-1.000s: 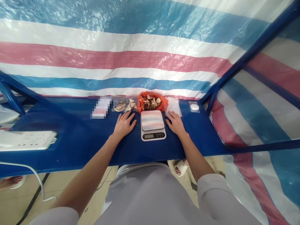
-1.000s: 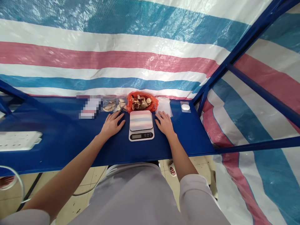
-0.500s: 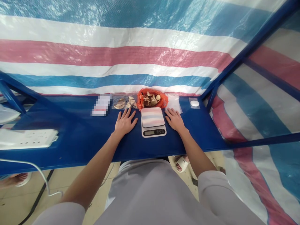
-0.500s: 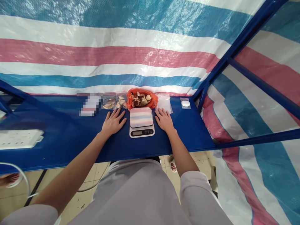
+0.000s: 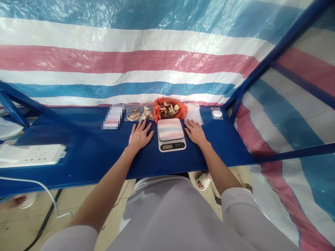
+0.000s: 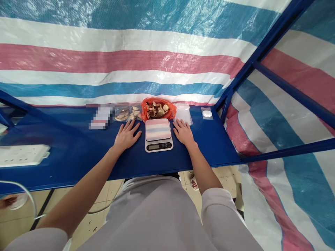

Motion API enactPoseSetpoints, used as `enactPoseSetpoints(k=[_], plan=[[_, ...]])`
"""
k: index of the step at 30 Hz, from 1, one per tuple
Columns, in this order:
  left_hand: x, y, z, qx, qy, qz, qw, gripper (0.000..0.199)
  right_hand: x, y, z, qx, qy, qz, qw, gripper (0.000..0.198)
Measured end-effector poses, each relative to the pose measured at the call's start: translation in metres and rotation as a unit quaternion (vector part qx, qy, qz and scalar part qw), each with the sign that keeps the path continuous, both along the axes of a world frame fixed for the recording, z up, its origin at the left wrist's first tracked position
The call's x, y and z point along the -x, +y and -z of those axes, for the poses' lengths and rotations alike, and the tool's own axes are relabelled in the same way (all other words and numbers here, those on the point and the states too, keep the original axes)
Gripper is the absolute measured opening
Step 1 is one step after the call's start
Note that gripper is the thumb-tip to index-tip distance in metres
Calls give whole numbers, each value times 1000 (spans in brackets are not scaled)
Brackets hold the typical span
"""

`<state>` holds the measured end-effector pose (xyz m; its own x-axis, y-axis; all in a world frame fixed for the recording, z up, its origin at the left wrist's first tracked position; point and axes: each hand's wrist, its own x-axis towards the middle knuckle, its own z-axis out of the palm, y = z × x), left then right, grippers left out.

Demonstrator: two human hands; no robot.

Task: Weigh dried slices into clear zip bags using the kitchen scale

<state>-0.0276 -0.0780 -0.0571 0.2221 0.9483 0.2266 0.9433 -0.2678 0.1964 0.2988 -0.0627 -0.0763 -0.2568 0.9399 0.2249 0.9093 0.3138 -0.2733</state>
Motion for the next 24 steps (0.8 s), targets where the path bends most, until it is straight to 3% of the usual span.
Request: enactPoseSetpoints(k=[6,11,17,24], plan=[[3,-3,0,-68,-37,13,997,46,-2,-2,-3,-46,43,-10,998,41],[5,0,-14,-110,-58,37,992,42,-6,3,-12,-105,104,-17,989,40],[9,34,-32,-115,-60,44,990,41,-13,28,-14,-101,81,1,992,37],[17,73,-31,-58,33,97,993,50,-9,42,-3,-76,36,10,996,40]])
